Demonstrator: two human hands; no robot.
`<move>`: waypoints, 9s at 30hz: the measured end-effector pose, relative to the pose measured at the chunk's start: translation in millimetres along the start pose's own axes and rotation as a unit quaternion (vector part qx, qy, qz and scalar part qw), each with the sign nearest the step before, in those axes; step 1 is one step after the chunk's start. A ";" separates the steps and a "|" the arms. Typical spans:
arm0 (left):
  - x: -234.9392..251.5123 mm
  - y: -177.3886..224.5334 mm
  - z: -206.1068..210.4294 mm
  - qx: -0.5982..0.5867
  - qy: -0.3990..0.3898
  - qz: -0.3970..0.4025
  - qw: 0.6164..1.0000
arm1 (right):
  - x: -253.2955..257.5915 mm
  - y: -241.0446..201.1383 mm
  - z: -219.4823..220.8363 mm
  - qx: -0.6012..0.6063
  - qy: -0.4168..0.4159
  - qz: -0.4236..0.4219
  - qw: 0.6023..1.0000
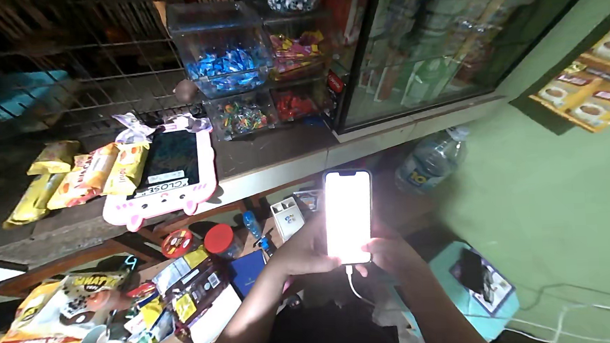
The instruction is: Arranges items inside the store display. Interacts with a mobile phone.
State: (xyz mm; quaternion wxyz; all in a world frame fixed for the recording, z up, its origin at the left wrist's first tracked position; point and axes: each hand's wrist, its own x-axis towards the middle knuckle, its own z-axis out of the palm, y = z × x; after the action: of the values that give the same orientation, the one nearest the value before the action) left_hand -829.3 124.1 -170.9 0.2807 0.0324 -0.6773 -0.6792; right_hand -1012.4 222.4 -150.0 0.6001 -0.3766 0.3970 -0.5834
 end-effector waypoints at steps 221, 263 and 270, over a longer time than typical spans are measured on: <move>10.3 8.4 13.8 -0.018 0.227 0.019 0.974 | 27.0 9.8 3.1 -0.013 0.014 -0.046 0.999; 42.5 29.2 2.4 0.001 0.200 0.105 0.974 | 41.7 -42.8 18.5 -0.010 -0.013 -0.073 0.997; 43.3 31.8 1.3 0.005 0.204 0.102 0.974 | 45.0 -43.9 21.3 -0.038 -0.004 -0.069 0.997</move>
State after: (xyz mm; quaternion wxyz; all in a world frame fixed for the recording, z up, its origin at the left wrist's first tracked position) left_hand -855.5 109.3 -126.4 0.4804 0.1020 -0.6088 -0.6230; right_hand -1010.4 175.7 -103.0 0.5451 -0.4279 0.3892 -0.6068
